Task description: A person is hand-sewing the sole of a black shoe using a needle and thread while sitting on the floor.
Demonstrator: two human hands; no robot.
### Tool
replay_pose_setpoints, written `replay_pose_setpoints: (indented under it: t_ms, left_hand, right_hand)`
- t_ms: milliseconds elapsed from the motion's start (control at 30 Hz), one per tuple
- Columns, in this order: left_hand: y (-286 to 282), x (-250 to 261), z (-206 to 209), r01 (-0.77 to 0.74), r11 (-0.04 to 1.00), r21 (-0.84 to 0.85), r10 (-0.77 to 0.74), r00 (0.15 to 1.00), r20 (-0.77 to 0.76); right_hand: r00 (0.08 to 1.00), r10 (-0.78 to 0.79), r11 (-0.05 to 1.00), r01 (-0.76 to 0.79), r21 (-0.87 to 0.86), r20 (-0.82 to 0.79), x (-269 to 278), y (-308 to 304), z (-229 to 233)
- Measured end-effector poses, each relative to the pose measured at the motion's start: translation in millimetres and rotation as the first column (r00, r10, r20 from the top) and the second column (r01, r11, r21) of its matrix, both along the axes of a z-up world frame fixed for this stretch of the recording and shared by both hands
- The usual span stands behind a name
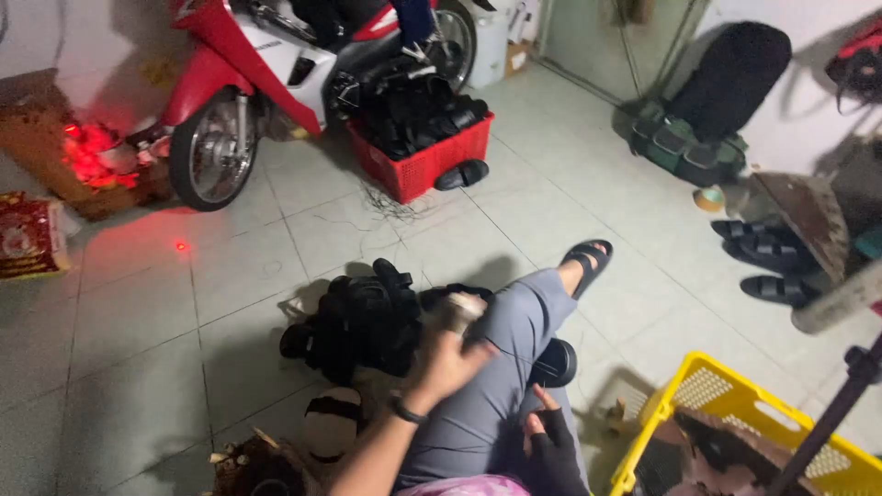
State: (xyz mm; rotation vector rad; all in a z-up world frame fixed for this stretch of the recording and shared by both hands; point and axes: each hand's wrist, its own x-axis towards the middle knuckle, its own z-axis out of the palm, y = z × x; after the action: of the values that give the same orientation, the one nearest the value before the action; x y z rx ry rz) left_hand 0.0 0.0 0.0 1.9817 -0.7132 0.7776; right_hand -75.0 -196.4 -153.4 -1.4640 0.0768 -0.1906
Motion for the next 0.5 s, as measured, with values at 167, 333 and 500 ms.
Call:
replay_pose_setpoints:
  t_ms: [167, 333, 500]
  left_hand:
    - [-42.8, -8.3, -46.2, -0.123, 0.920, 0.371, 0.094, 0.991, 0.095]
    - [-38.1, -7.6, -45.6, -0.122, 0.940, 0.317, 0.057, 0.977, 0.205]
    - [-38.5, -9.9, -42.8, -0.131, 0.937, 0.323, 0.072, 0.980, 0.188]
  right_hand:
    - [0.995, 0.036, 0.986, -0.051, 0.160, 0.095, 7.9, -9.2, -14.2]
    - [0.998, -0.037, 0.952, 0.023, 0.304, 0.041, 0.4, -2.4, 0.0]
    - [0.998, 0.060, 0.970, -0.059, 0.236, 0.001, 0.2, -11.0, -8.7]
